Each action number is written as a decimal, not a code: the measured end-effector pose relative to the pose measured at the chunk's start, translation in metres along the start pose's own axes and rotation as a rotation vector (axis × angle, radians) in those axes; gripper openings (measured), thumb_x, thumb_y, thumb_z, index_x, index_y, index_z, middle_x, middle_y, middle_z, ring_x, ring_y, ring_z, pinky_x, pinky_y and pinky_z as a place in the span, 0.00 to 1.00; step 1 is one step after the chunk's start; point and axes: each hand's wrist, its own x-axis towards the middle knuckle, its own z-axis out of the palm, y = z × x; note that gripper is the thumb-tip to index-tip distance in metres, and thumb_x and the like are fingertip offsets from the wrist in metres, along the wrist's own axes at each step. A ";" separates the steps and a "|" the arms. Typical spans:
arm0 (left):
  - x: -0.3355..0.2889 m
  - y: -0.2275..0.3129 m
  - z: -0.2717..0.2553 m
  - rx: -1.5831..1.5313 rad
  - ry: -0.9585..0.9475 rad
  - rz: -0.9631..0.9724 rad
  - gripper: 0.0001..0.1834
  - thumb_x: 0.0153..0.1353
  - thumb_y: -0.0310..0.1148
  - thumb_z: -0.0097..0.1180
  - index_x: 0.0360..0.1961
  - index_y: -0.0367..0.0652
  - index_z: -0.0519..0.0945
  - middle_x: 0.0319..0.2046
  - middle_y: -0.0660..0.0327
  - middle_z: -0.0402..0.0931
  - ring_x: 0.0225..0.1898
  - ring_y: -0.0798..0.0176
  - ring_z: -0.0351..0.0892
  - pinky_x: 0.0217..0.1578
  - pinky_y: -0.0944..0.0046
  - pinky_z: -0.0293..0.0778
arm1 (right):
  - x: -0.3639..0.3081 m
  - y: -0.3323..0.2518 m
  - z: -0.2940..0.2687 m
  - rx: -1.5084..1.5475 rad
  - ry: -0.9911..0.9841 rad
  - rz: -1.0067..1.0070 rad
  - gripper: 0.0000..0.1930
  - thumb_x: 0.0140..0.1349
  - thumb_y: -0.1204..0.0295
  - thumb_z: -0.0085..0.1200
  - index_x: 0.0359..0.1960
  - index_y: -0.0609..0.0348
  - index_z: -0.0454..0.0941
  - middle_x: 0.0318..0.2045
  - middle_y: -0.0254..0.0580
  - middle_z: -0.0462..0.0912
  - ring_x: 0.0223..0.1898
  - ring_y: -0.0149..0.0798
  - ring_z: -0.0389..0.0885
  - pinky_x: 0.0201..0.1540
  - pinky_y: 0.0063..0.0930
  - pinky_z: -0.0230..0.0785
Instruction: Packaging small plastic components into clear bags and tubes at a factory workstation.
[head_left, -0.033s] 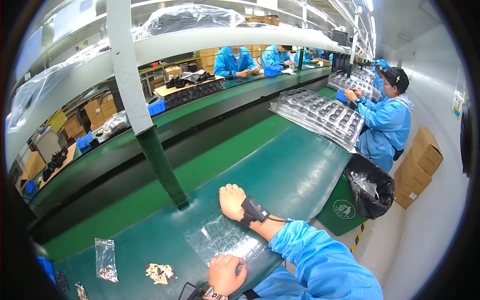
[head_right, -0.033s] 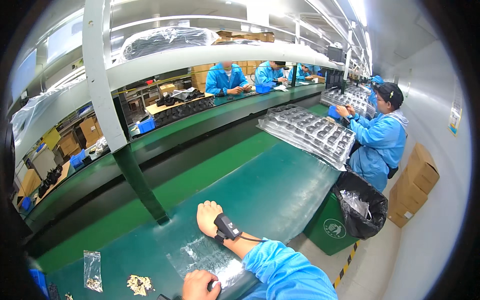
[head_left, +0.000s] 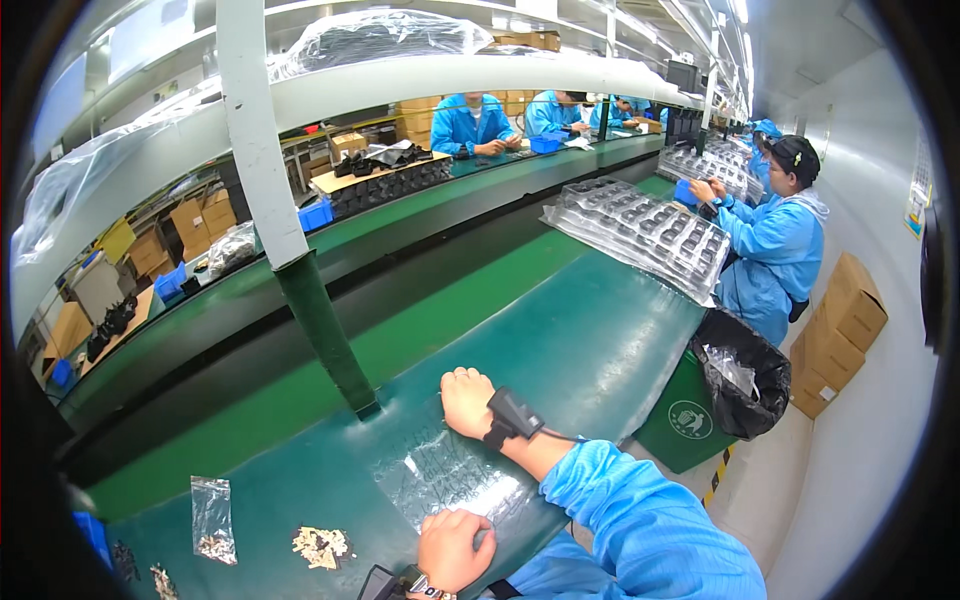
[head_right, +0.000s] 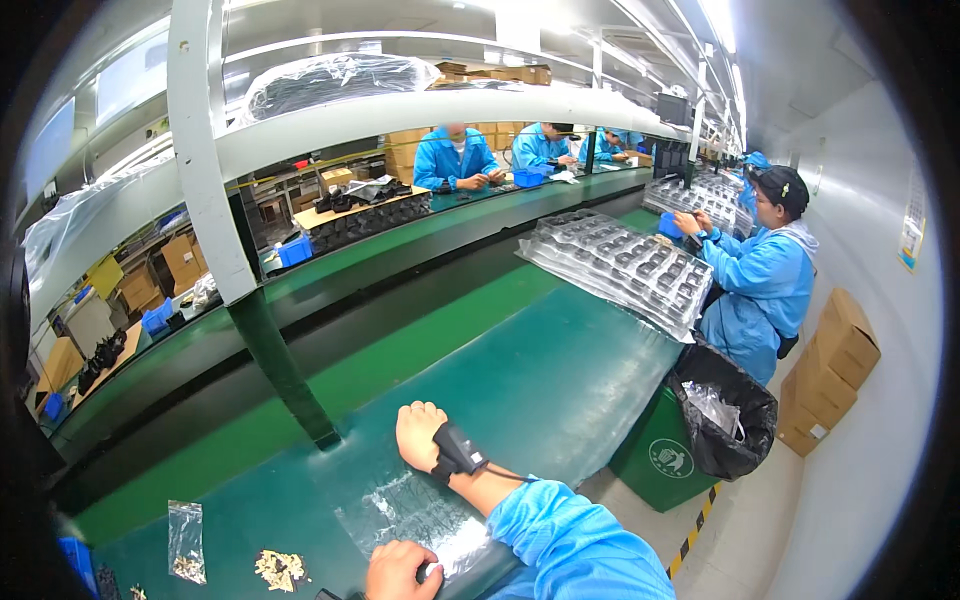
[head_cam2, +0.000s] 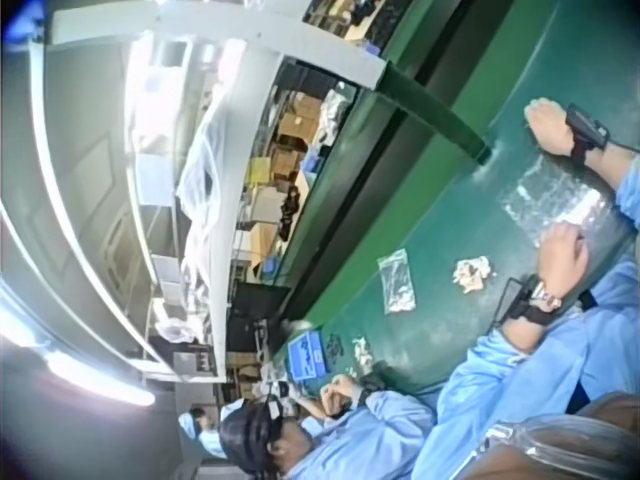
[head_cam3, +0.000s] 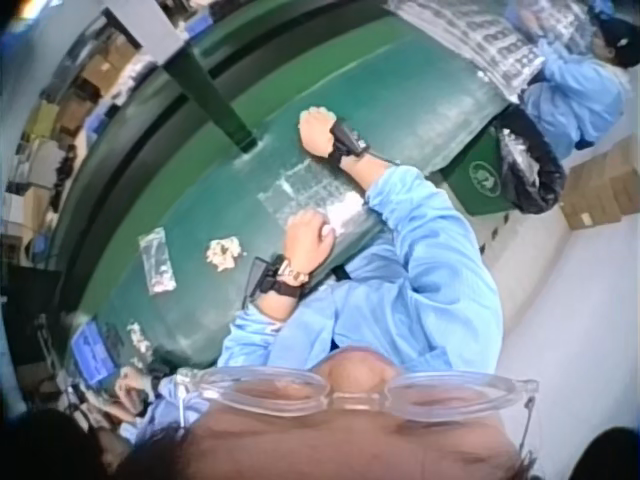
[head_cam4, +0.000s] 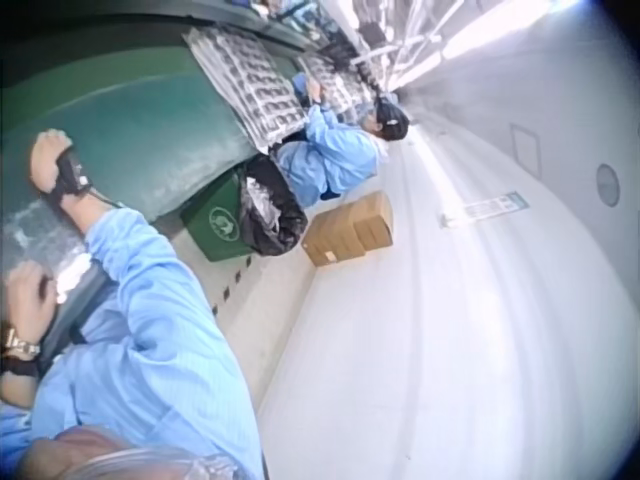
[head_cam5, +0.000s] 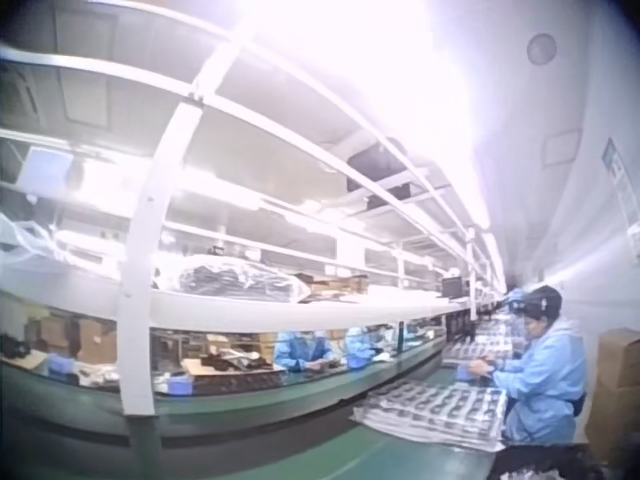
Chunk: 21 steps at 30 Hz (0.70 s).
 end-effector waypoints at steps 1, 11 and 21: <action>0.000 0.000 0.001 -0.005 0.005 0.008 0.05 0.45 0.35 0.60 0.23 0.49 0.78 0.24 0.65 0.75 0.31 0.57 0.74 0.35 0.57 0.64 | 0.005 0.004 0.000 0.029 -0.090 0.030 0.08 0.53 0.71 0.51 0.32 0.63 0.74 0.33 0.49 0.77 0.39 0.49 0.77 0.40 0.42 0.70; 0.000 0.010 0.004 -0.036 0.055 -0.017 0.05 0.46 0.31 0.54 0.22 0.41 0.74 0.25 0.52 0.71 0.30 0.46 0.70 0.33 0.51 0.65 | 0.019 0.013 -0.003 0.108 -0.238 0.029 0.10 0.58 0.67 0.53 0.31 0.62 0.77 0.34 0.51 0.80 0.40 0.51 0.78 0.43 0.43 0.68; -0.001 0.008 0.000 -0.050 0.034 -0.028 0.06 0.46 0.31 0.55 0.23 0.41 0.75 0.26 0.52 0.72 0.32 0.46 0.71 0.34 0.51 0.66 | 0.006 0.003 -0.016 0.211 -0.097 -0.149 0.05 0.57 0.75 0.46 0.31 0.64 0.72 0.31 0.52 0.77 0.37 0.51 0.77 0.42 0.42 0.70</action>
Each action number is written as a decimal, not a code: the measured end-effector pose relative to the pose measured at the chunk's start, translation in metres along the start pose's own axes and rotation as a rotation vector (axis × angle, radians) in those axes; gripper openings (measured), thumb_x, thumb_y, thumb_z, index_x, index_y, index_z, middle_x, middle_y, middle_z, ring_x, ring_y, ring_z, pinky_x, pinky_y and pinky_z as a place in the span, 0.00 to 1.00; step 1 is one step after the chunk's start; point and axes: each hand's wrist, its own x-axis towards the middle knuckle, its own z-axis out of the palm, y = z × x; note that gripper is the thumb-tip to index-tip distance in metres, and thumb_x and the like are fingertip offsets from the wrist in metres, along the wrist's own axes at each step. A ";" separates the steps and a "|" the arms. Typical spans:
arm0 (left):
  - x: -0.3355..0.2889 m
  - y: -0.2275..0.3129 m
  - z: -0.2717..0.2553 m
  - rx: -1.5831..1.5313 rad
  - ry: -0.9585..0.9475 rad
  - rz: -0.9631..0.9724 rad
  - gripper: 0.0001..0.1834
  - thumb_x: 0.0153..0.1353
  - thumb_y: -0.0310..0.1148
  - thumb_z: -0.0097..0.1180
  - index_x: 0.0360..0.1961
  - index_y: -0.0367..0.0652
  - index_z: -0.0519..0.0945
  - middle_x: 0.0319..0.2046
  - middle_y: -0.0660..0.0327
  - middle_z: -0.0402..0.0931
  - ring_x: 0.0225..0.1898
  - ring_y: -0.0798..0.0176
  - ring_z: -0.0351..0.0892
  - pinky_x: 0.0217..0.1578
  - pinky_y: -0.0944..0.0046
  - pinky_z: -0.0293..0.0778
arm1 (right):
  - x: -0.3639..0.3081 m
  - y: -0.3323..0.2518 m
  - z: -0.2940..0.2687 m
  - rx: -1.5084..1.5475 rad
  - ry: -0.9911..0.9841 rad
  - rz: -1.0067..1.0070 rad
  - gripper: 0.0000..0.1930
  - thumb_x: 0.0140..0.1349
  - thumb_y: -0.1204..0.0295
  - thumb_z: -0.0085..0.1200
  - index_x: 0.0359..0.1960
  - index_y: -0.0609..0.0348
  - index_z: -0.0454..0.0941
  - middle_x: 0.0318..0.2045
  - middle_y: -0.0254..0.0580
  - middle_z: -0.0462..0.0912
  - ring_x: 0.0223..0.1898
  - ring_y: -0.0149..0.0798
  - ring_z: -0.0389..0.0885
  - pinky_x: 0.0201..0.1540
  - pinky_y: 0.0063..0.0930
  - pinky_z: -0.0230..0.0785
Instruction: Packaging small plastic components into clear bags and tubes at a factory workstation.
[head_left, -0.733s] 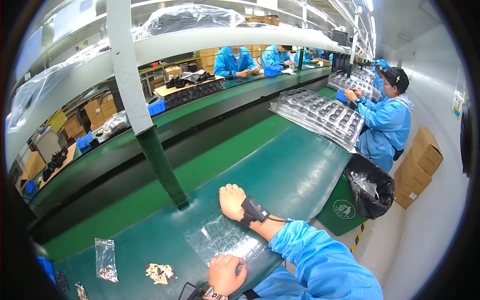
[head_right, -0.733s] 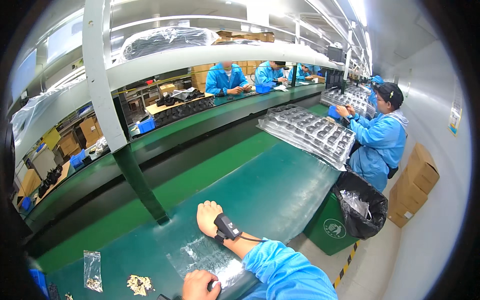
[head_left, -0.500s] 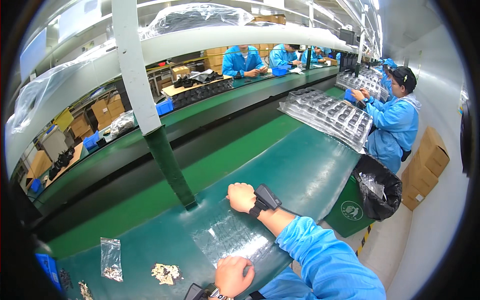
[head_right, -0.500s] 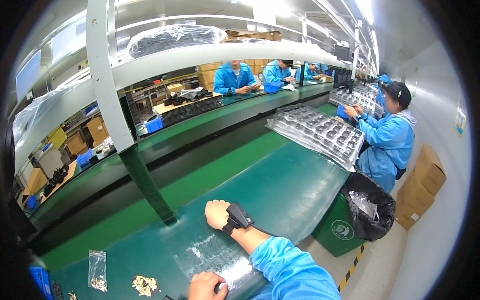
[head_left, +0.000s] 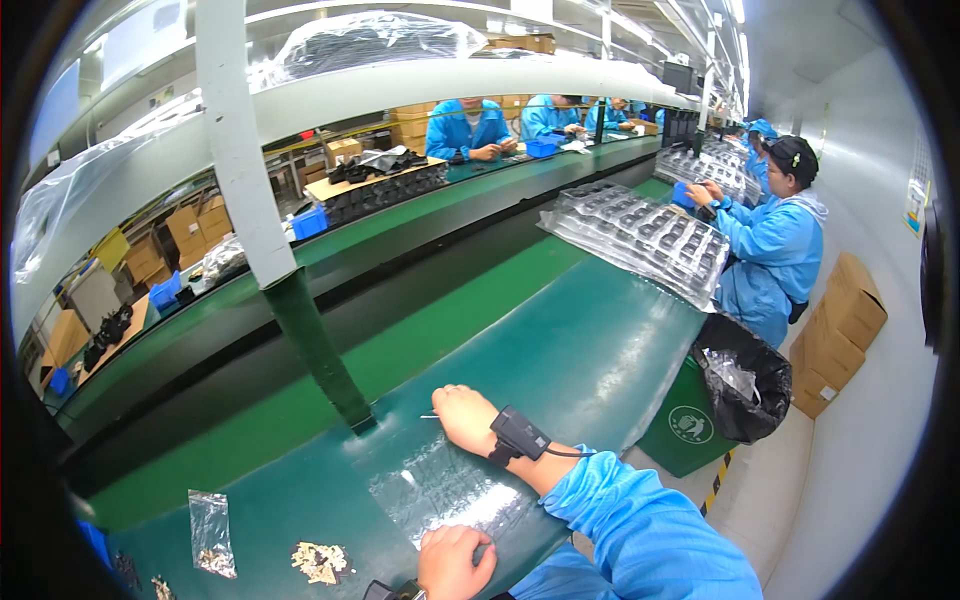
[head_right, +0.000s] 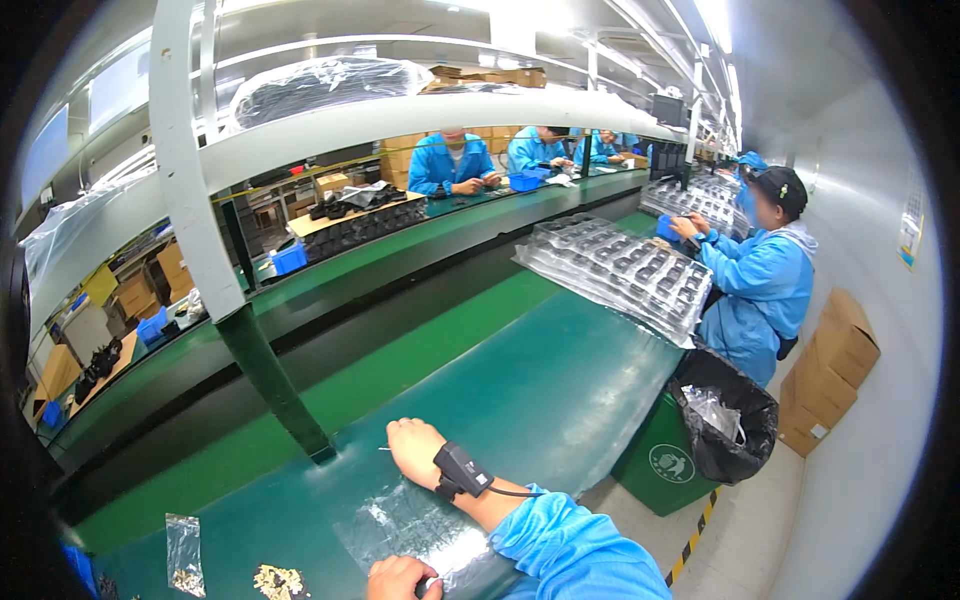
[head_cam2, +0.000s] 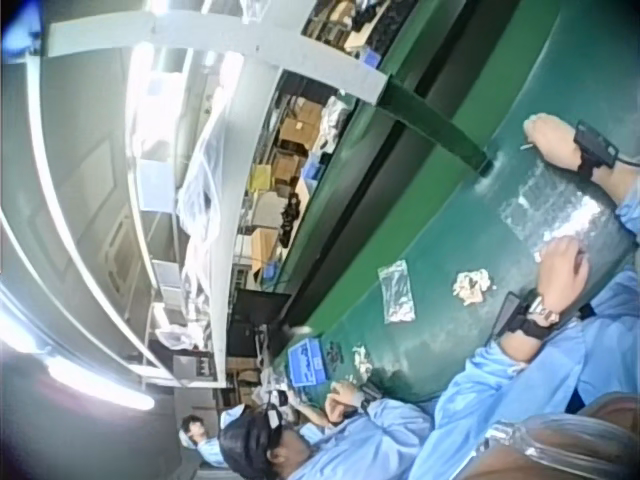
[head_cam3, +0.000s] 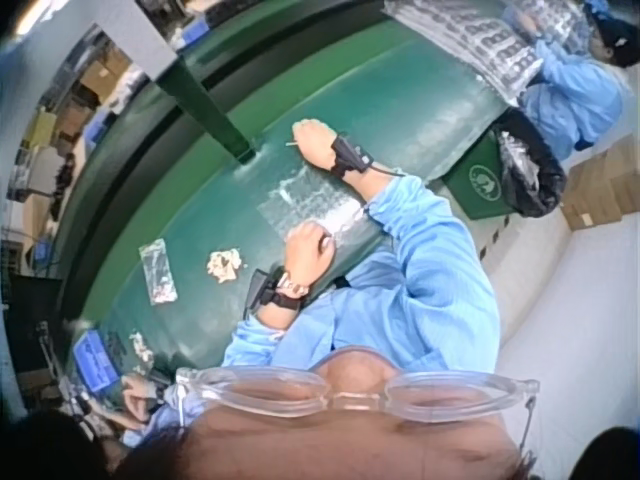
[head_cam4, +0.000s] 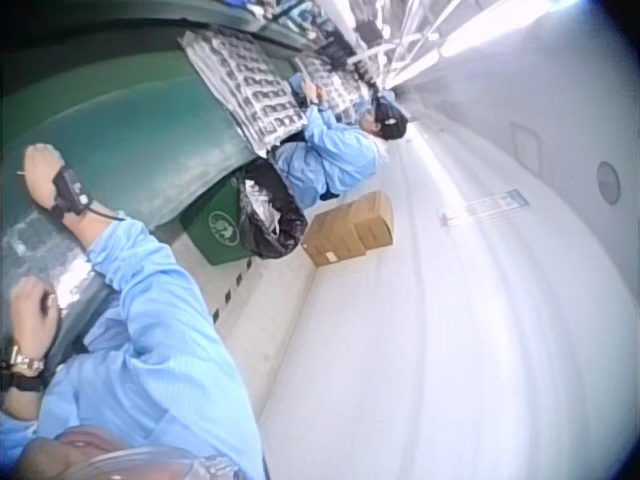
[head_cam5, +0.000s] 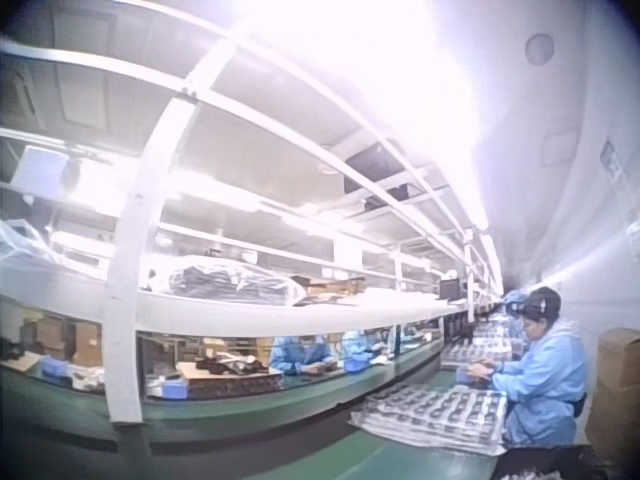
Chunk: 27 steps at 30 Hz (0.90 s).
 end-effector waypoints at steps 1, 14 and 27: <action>0.000 0.000 0.001 -0.004 -0.004 0.006 0.06 0.46 0.31 0.55 0.23 0.41 0.75 0.26 0.52 0.72 0.32 0.46 0.71 0.34 0.51 0.66 | -0.001 -0.002 -0.002 0.074 0.000 -0.001 0.05 0.58 0.74 0.49 0.30 0.64 0.71 0.30 0.53 0.77 0.37 0.52 0.76 0.42 0.41 0.69; 0.000 0.006 -0.002 0.005 -0.048 -0.018 0.06 0.47 0.32 0.55 0.24 0.42 0.74 0.27 0.53 0.72 0.33 0.47 0.71 0.34 0.52 0.66 | -0.014 0.003 -0.014 0.290 0.089 0.027 0.04 0.53 0.75 0.55 0.27 0.59 0.82 0.30 0.44 0.80 0.36 0.46 0.78 0.41 0.37 0.70; -0.001 0.000 -0.001 0.016 0.012 0.017 0.05 0.46 0.31 0.55 0.24 0.42 0.75 0.26 0.53 0.72 0.32 0.47 0.71 0.33 0.52 0.66 | -0.016 0.013 -0.031 0.665 -0.005 -0.021 0.05 0.51 0.75 0.57 0.27 0.63 0.82 0.29 0.47 0.81 0.34 0.45 0.80 0.39 0.34 0.72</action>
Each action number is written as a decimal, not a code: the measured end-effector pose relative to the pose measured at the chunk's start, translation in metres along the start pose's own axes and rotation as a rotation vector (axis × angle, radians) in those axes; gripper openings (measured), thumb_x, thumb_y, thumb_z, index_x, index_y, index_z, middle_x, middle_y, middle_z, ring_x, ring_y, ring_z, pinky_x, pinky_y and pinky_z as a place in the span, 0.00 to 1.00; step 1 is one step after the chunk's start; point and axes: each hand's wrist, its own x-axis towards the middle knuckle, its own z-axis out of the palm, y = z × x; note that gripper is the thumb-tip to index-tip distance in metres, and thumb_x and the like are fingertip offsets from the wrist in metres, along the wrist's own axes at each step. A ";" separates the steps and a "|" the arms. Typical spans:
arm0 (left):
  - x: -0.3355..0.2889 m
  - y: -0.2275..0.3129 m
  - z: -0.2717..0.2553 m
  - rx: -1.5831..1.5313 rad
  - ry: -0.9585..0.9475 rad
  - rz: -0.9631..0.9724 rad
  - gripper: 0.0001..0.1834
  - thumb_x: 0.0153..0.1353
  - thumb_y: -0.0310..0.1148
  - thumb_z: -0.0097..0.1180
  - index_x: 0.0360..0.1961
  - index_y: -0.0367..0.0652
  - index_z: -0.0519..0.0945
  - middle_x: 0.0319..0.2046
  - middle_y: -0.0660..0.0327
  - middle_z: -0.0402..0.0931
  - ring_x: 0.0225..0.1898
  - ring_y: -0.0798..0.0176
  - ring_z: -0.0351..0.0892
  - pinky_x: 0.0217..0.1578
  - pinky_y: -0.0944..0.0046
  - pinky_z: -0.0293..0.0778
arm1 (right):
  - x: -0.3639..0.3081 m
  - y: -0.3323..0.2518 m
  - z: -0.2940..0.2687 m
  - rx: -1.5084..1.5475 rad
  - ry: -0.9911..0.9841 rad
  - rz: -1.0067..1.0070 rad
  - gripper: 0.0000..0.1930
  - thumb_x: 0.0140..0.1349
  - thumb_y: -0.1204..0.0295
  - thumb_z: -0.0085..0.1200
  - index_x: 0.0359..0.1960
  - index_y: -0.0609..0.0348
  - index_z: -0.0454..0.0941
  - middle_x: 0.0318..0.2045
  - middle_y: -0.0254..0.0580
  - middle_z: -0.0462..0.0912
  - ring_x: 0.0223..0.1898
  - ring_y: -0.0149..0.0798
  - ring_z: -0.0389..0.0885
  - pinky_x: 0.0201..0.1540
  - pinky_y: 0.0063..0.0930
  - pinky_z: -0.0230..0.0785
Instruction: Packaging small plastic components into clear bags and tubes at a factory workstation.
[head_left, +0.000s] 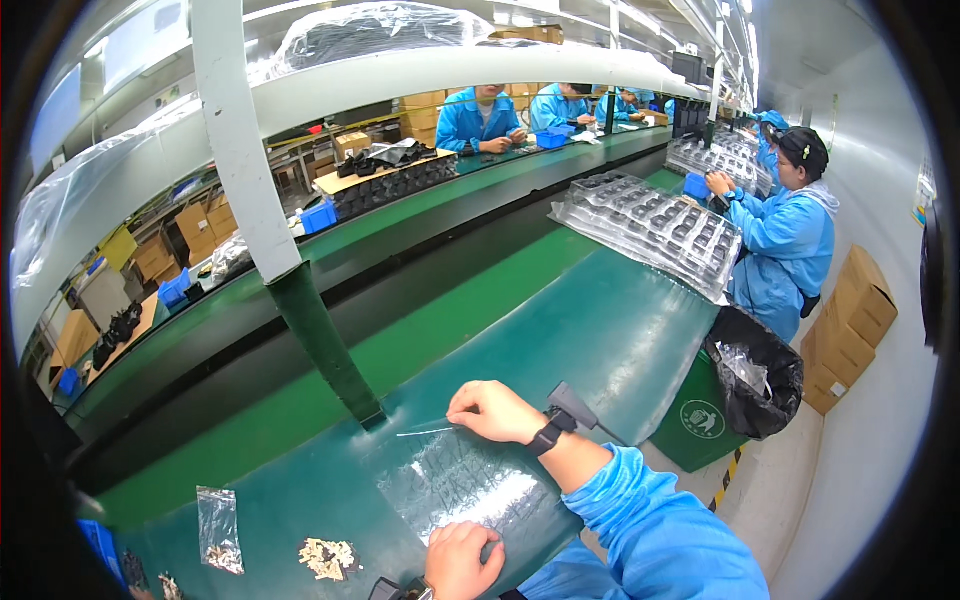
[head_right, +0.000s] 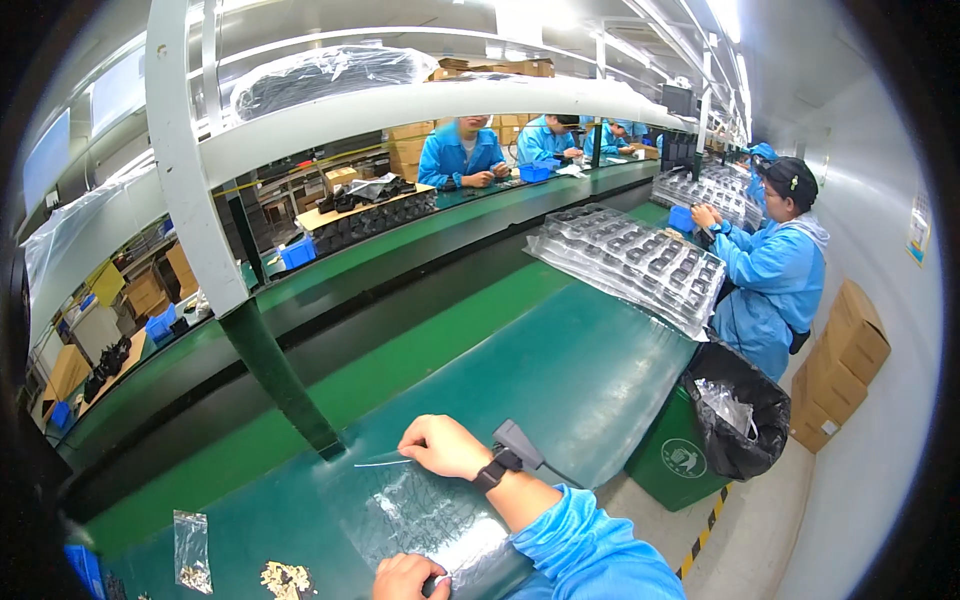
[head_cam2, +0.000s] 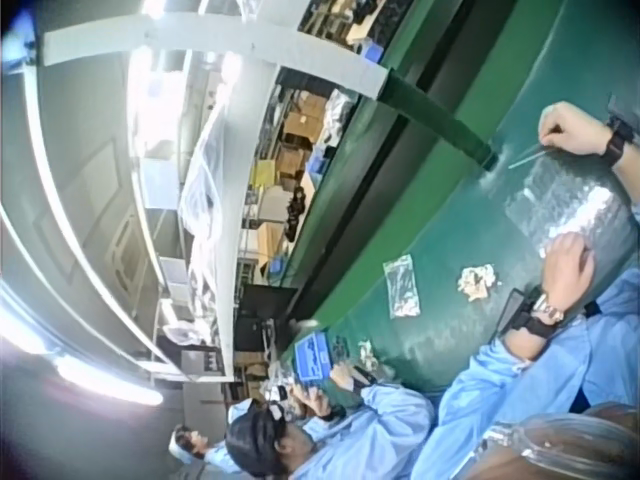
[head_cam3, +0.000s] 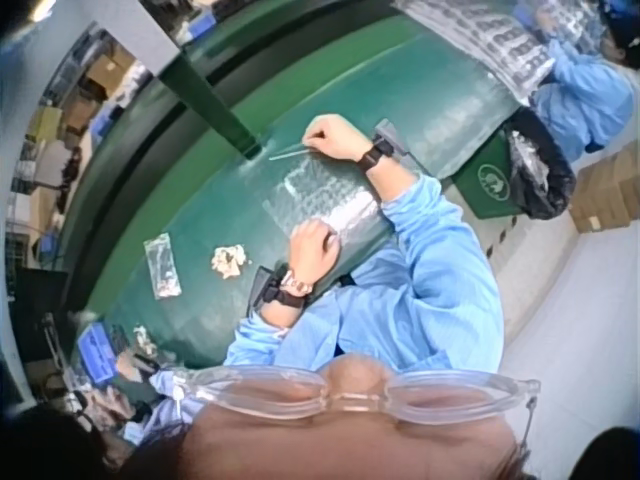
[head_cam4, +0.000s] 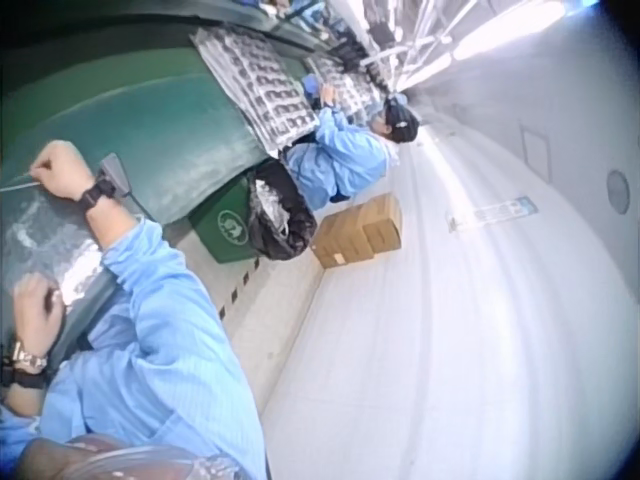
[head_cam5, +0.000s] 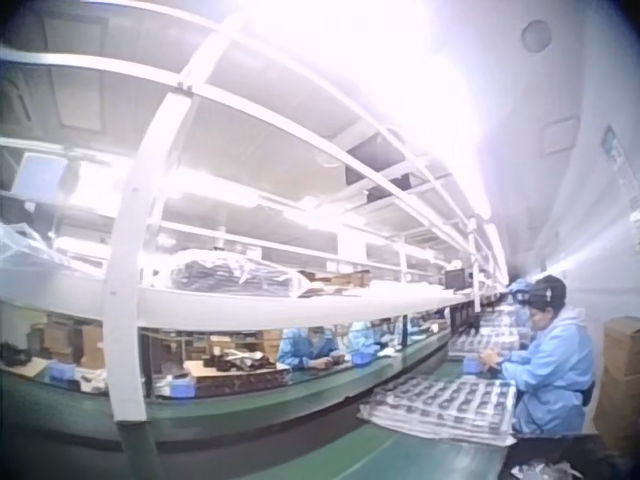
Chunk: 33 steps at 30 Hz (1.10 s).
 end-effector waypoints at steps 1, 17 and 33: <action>0.003 -0.002 0.000 0.008 0.007 -0.009 0.05 0.46 0.31 0.55 0.24 0.42 0.75 0.26 0.53 0.72 0.32 0.47 0.71 0.33 0.52 0.66 | 0.002 0.004 -0.002 0.077 -0.062 0.027 0.06 0.50 0.75 0.58 0.29 0.64 0.82 0.29 0.48 0.81 0.33 0.43 0.81 0.38 0.32 0.72; 0.048 0.101 -0.147 -0.608 -0.028 0.681 0.05 0.50 0.26 0.58 0.30 0.40 0.78 0.31 0.58 0.76 0.29 0.57 0.75 0.30 0.62 0.67 | 0.003 0.044 0.010 0.362 -0.063 0.090 0.05 0.58 0.75 0.58 0.30 0.65 0.81 0.28 0.34 0.80 0.27 0.24 0.74 0.30 0.18 0.67; 0.014 0.073 -0.172 -0.732 0.492 0.981 0.06 0.55 0.27 0.52 0.32 0.36 0.79 0.32 0.54 0.77 0.29 0.58 0.76 0.30 0.60 0.64 | 0.000 0.034 0.000 0.231 0.023 0.138 0.03 0.57 0.81 0.56 0.28 0.69 0.80 0.30 0.40 0.81 0.33 0.30 0.78 0.37 0.21 0.71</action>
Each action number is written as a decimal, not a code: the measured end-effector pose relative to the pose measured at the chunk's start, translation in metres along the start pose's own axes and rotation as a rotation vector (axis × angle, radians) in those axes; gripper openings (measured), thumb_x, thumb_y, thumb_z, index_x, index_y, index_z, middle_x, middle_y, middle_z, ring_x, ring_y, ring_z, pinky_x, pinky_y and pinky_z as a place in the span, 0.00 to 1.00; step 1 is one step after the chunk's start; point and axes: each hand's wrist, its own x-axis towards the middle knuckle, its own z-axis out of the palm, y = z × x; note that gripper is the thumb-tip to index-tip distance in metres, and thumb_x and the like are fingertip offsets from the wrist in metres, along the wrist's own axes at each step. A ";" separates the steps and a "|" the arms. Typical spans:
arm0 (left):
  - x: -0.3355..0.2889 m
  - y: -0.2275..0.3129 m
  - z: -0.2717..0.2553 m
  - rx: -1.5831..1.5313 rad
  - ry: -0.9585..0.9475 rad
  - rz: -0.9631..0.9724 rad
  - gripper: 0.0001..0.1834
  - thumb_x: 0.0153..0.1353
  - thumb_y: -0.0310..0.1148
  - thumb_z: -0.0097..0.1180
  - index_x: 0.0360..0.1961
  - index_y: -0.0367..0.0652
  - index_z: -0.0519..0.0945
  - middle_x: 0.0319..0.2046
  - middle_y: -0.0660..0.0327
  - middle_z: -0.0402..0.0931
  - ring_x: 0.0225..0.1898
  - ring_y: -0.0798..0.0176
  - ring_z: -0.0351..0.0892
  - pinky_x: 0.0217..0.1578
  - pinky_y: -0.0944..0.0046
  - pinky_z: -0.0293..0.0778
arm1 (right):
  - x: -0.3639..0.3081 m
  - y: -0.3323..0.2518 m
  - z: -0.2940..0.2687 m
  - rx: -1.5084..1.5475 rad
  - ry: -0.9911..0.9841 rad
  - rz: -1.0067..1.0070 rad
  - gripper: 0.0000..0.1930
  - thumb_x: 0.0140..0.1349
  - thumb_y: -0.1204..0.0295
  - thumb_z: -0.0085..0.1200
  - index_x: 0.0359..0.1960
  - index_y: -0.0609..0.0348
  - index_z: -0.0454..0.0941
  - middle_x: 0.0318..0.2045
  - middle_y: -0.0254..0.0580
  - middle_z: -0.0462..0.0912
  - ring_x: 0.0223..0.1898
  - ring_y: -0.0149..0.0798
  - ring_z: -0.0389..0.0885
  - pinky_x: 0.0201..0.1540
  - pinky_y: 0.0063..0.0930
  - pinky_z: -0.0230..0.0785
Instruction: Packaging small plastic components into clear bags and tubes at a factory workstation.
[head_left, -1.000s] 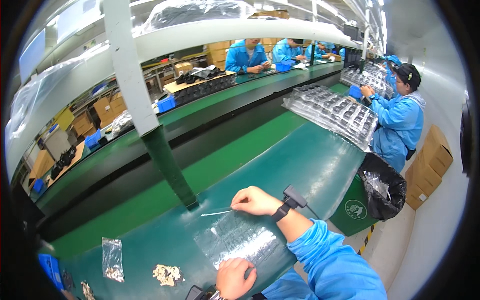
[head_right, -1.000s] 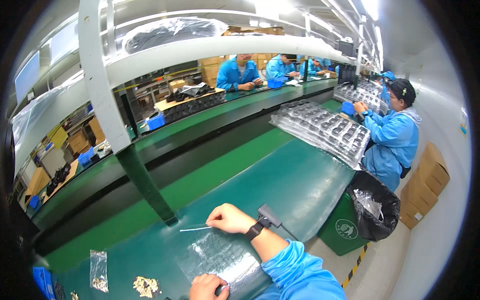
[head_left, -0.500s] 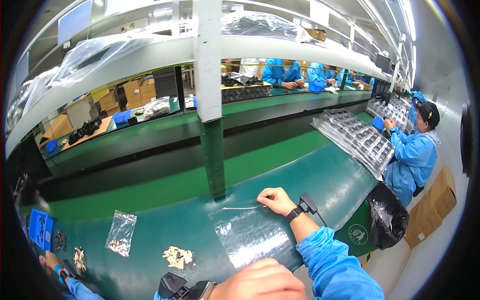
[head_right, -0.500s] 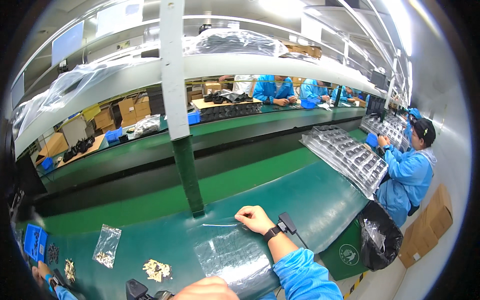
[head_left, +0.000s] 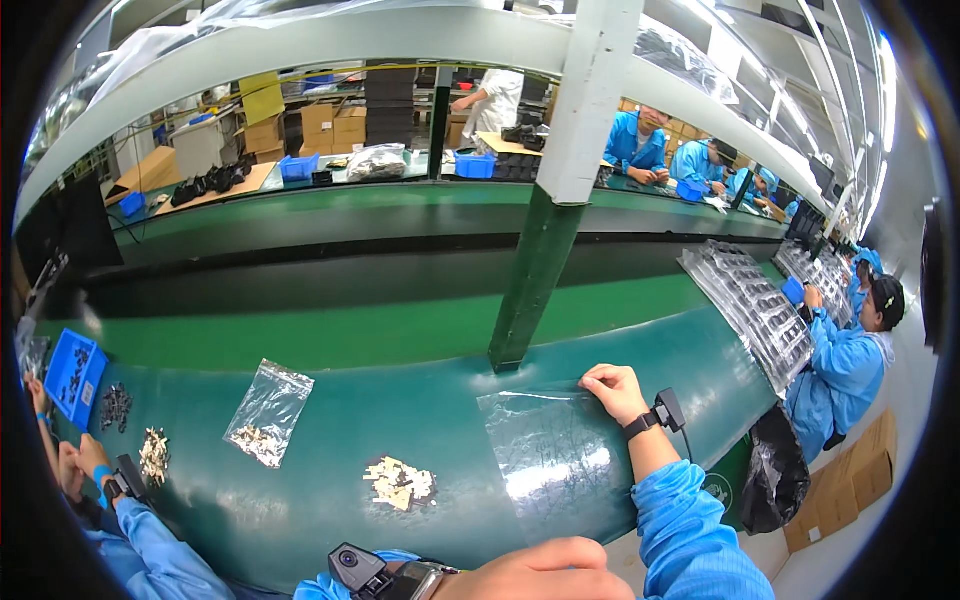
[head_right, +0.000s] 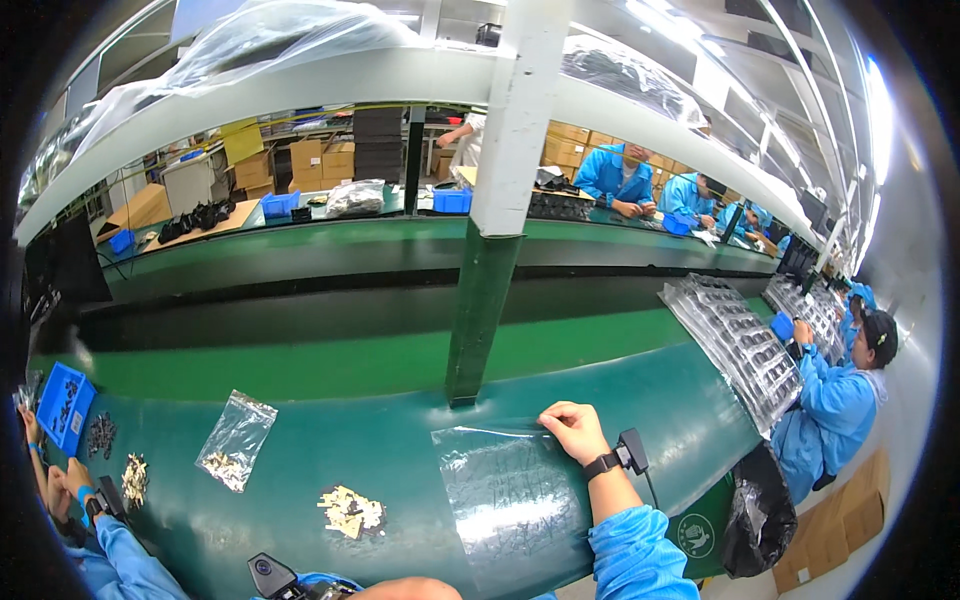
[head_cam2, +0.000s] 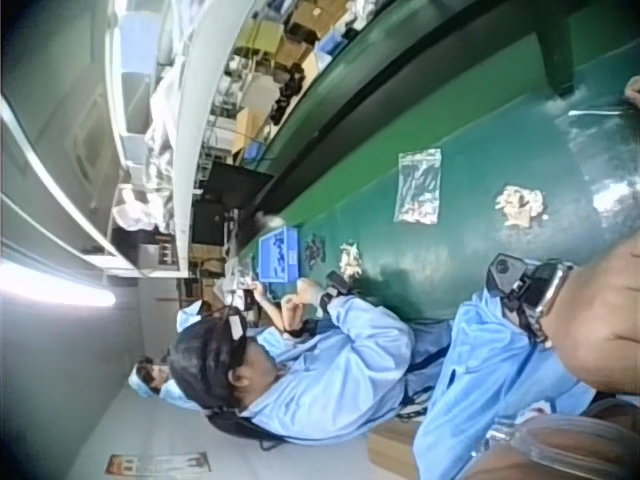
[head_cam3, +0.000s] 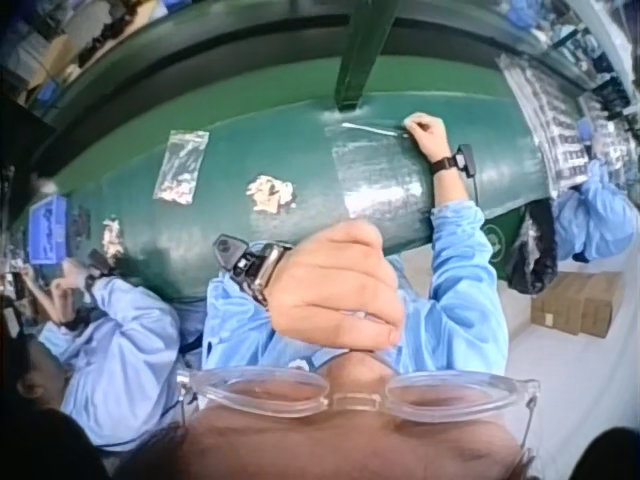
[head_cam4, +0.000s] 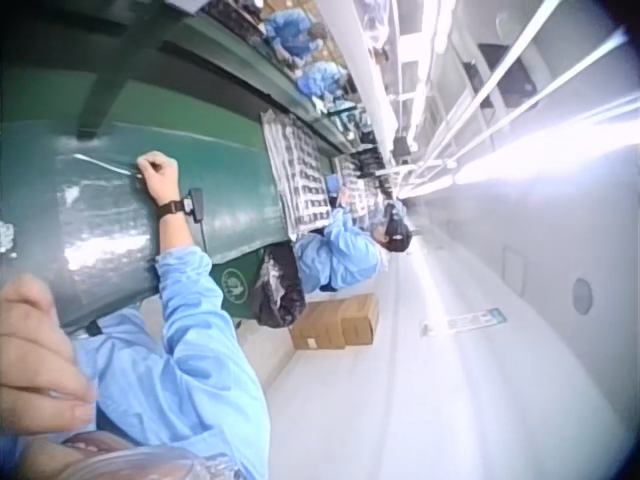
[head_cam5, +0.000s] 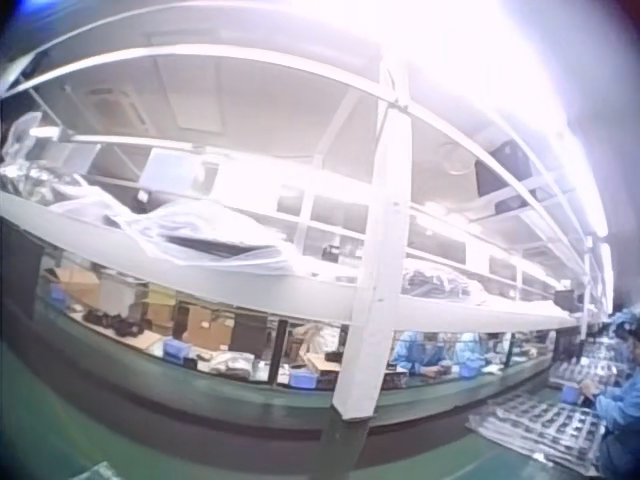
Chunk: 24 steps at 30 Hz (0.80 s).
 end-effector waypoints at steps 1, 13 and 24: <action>0.000 0.002 -0.002 0.002 0.007 0.000 0.06 0.55 0.27 0.52 0.32 0.36 0.79 0.32 0.54 0.77 0.29 0.58 0.76 0.30 0.60 0.64 | 0.001 -0.001 0.003 -0.005 -0.005 0.003 0.03 0.57 0.81 0.56 0.28 0.69 0.80 0.30 0.40 0.81 0.33 0.30 0.78 0.37 0.21 0.71; 0.004 0.016 -0.002 0.051 0.221 -0.036 0.06 0.54 0.27 0.57 0.27 0.35 0.80 0.27 0.54 0.77 0.25 0.57 0.76 0.26 0.61 0.64 | 0.002 0.000 0.009 -0.040 0.033 -0.048 0.03 0.56 0.80 0.57 0.27 0.67 0.81 0.27 0.39 0.81 0.31 0.30 0.78 0.36 0.22 0.70; 0.016 0.043 -0.009 -0.066 -0.044 -0.168 0.05 0.54 0.28 0.58 0.29 0.36 0.81 0.31 0.51 0.79 0.27 0.58 0.74 0.26 0.61 0.64 | 0.000 -0.014 0.009 -0.098 0.024 -0.096 0.04 0.55 0.78 0.57 0.27 0.67 0.81 0.28 0.40 0.81 0.31 0.30 0.78 0.35 0.22 0.70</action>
